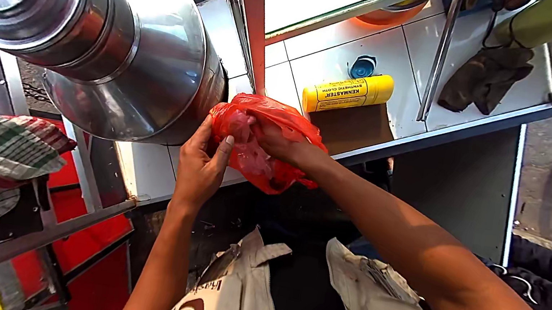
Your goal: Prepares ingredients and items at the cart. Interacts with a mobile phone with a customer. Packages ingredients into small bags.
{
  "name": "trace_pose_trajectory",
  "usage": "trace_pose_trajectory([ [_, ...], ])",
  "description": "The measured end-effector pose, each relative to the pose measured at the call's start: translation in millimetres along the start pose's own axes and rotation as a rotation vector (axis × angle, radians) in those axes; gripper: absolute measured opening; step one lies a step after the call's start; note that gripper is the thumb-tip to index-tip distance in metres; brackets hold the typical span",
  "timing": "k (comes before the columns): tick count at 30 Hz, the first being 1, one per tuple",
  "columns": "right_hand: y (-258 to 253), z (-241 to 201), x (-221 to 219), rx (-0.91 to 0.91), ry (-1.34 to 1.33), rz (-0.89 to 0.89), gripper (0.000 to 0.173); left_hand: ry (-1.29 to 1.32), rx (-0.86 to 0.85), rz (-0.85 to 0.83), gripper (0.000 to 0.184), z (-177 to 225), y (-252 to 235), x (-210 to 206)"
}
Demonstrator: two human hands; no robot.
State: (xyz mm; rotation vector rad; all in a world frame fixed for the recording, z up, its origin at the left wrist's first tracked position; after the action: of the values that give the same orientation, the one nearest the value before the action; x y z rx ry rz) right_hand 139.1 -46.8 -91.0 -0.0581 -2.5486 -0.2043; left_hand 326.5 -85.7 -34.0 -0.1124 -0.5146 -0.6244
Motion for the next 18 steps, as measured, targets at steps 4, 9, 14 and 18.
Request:
trace_pose_trajectory([
  [4, 7.2, -31.5, 9.5, -0.247, -0.336, -0.075, 0.039, -0.015, 0.051, -0.046, 0.058, 1.5, -4.8, -2.4],
  [9, 41.5, -59.1, 21.8, -0.101, -0.014, -0.054, 0.021, 0.079, 0.068, -0.045, 0.052, 1.8, -10.6, -5.8],
  [14, 71.7, -70.0, 9.2, 0.123, 0.075, 0.129, 0.028, 0.116, 0.009, -0.012, 0.058, -7.8, -18.6, -6.6],
  [18, 78.3, -63.0, 31.6, 0.221, -0.101, 0.347, 0.022, 0.159, 0.007, -0.013, 0.067, -7.1, -22.8, -3.1],
])
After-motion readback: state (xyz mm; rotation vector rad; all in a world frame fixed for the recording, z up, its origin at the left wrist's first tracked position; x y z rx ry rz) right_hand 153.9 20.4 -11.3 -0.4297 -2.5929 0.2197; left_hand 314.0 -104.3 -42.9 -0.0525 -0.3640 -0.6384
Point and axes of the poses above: each hand's wrist, its own y-axis away from the middle knuckle, its own x-axis out of the back of the hand, z = x × y, the point moved 2 cm from there along -y, towards the middle knuckle, and after that the axes turned 9 degrees about -y, right-handed, at the moved point
